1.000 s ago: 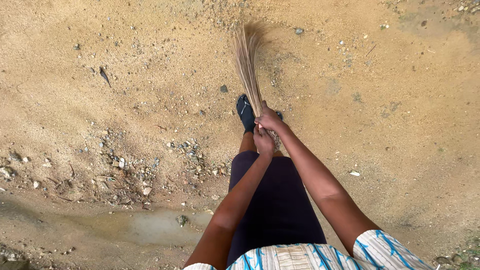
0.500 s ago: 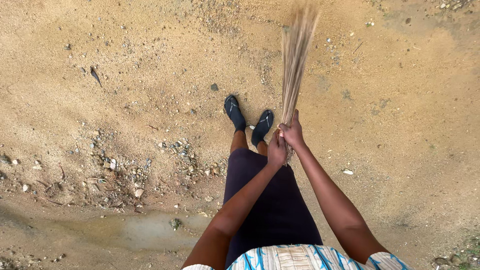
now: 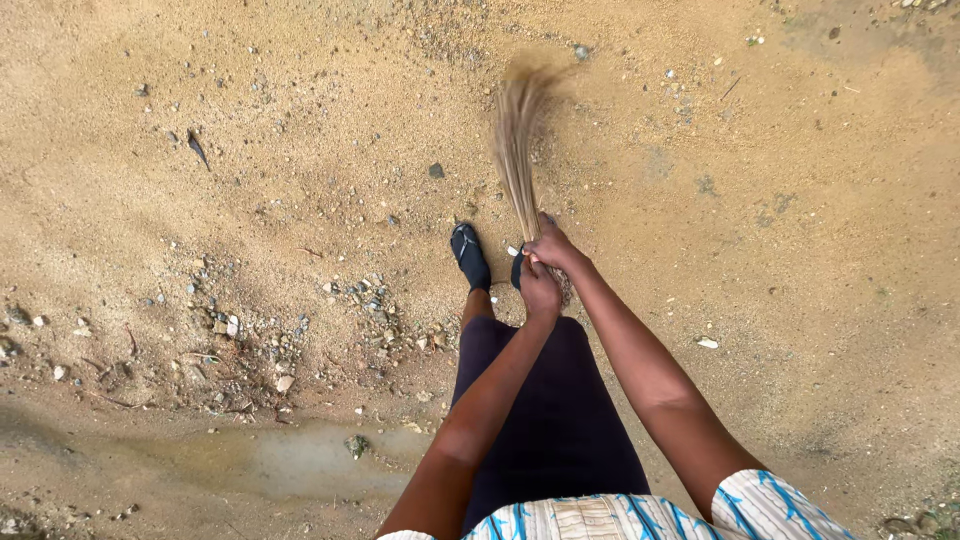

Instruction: The person sweeps a dirt and gravel ground using a handheld broom made of sticks, moving debris across the surface.

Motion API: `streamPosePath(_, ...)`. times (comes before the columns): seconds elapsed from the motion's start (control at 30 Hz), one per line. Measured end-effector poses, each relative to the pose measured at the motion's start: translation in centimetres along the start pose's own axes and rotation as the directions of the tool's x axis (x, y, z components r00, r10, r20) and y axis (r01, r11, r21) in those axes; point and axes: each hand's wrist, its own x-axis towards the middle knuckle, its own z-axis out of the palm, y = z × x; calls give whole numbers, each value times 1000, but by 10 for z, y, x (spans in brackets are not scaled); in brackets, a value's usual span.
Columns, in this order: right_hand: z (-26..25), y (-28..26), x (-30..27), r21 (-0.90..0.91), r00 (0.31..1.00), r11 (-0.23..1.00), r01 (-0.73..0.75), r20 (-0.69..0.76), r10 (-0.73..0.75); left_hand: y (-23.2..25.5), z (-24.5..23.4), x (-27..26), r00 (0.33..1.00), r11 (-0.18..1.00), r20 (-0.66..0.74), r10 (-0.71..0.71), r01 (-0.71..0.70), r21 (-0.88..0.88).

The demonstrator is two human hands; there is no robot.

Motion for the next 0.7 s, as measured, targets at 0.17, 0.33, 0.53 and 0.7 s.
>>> streamPosePath(0.17,23,-19,-6,28,993,998,58,103,-60,-12,-19,-7,988,982,-102,115,-128,-138)
streamPosePath(0.33,24,-26,-65,153,993,982,113,17,-117,-10,-46,-54,990,990,-39,135,-136,-30)
streamPosePath(0.53,29,-27,-115,281,951,939,198,-288,-115,-5,-75,-74,922,921,94,376,-383,70)
streamPosePath(0.7,36,18,-88,677,893,712,186,-418,164,-12,-65,-19,884,904,434,174,-318,286)
